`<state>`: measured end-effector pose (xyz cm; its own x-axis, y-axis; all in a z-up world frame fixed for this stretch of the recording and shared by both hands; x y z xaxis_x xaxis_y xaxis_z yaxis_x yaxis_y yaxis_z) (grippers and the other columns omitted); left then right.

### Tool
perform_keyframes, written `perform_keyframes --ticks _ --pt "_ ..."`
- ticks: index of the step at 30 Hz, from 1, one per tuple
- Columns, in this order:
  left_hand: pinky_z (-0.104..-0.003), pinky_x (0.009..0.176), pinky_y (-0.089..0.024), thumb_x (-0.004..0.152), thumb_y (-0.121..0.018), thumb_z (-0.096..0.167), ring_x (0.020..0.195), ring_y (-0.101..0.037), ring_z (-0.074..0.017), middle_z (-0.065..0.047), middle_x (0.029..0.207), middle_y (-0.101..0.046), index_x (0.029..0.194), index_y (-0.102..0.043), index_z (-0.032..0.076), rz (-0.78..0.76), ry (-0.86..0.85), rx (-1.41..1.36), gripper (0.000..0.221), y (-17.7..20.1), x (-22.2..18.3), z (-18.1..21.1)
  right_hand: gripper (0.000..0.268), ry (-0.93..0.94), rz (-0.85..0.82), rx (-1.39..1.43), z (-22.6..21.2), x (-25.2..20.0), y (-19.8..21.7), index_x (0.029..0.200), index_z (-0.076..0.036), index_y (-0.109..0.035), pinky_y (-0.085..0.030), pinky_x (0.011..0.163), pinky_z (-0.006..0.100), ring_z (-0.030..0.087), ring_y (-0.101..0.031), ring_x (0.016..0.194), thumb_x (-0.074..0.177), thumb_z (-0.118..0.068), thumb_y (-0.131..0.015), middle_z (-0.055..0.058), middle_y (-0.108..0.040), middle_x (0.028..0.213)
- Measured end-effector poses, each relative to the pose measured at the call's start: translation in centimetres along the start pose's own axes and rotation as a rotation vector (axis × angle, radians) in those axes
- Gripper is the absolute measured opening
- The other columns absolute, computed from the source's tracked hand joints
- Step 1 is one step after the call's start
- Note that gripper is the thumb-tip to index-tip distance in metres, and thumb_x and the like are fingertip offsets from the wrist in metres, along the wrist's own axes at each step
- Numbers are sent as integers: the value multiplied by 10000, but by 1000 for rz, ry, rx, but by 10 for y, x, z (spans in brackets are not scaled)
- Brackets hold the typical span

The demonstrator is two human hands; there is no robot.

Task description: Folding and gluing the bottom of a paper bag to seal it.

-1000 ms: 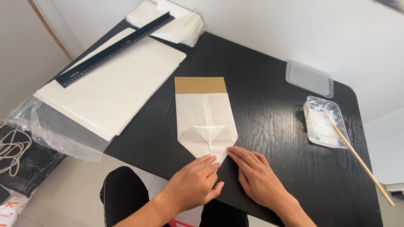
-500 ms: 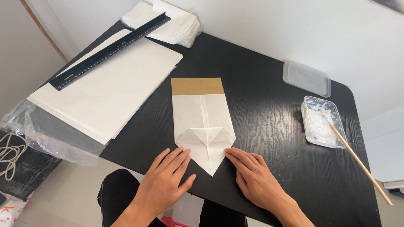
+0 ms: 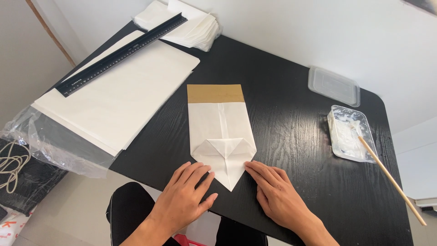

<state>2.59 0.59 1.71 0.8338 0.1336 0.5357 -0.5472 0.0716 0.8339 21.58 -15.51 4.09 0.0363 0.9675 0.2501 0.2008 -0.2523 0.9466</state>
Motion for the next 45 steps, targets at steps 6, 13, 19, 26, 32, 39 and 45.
perform_keyframes --ticks 6,13,19,26,32,39,45 --pt "-498 1067 -434 948 -695 280 1213 -576 -308 -129 1261 -630 1202 -690 93 -22 -85 -100 316 2 5 8 542 4 -3 -3 0 -1 -1 1483 -54 -474 -389 1079 433 248 -531 1362 942 -35 -475 69 -498 1550" --pt "-481 1056 -418 962 -674 271 1193 -574 -297 -113 1246 -640 1213 -700 133 -59 -148 -145 287 1 7 15 511 12 4 -5 -1 0 0 1475 -54 -485 -390 1079 432 245 -525 1374 965 -49 -473 62 -500 1554" --pt "-487 1031 -452 933 -707 235 1157 -577 -316 -112 1203 -641 1168 -702 126 -33 -166 -154 259 5 8 19 523 22 12 -25 0 -3 -3 1487 -57 -481 -387 1087 431 250 -491 1417 964 -52 -476 59 -502 1559" --pt "-467 1003 -500 931 -720 209 974 -631 -253 -72 1106 -689 1105 -720 80 37 -170 -203 217 13 6 19 479 37 44 -15 -5 -8 -1 1440 -84 -546 -397 1079 430 250 -508 1409 963 -65 -503 40 -563 1508" --pt "-399 881 -526 939 -722 204 1017 -612 -276 -79 1130 -670 1114 -690 44 24 -164 -270 240 17 -9 14 399 48 84 25 -19 -20 4 1341 -113 -632 -420 1051 419 235 -559 1352 951 -76 -556 11 -654 1391" --pt "-392 874 -548 943 -773 230 1028 -635 -268 -100 1181 -683 1129 -709 7 43 -188 -204 297 7 -28 14 475 53 119 -10 -28 -34 -3 1337 -148 -654 -443 1008 432 233 -591 1268 952 -424 -694 8 -657 1322" --pt "-345 689 -550 948 -724 50 820 -587 -241 -78 1045 -690 969 -704 -20 123 -223 -277 76 22 -21 21 459 84 183 9 -36 -38 -2 1199 -160 -726 -456 964 426 219 -627 1152 882 -484 -796 -17 -687 1196"
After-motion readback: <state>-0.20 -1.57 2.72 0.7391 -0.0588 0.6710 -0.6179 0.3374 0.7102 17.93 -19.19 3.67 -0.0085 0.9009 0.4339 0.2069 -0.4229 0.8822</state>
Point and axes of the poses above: each hand's wrist, its own x-axis towards the middle knuckle, its own y-axis out of the back of the hand, z = x × y, the point moved 3 cm from there along x, towards the middle knuckle
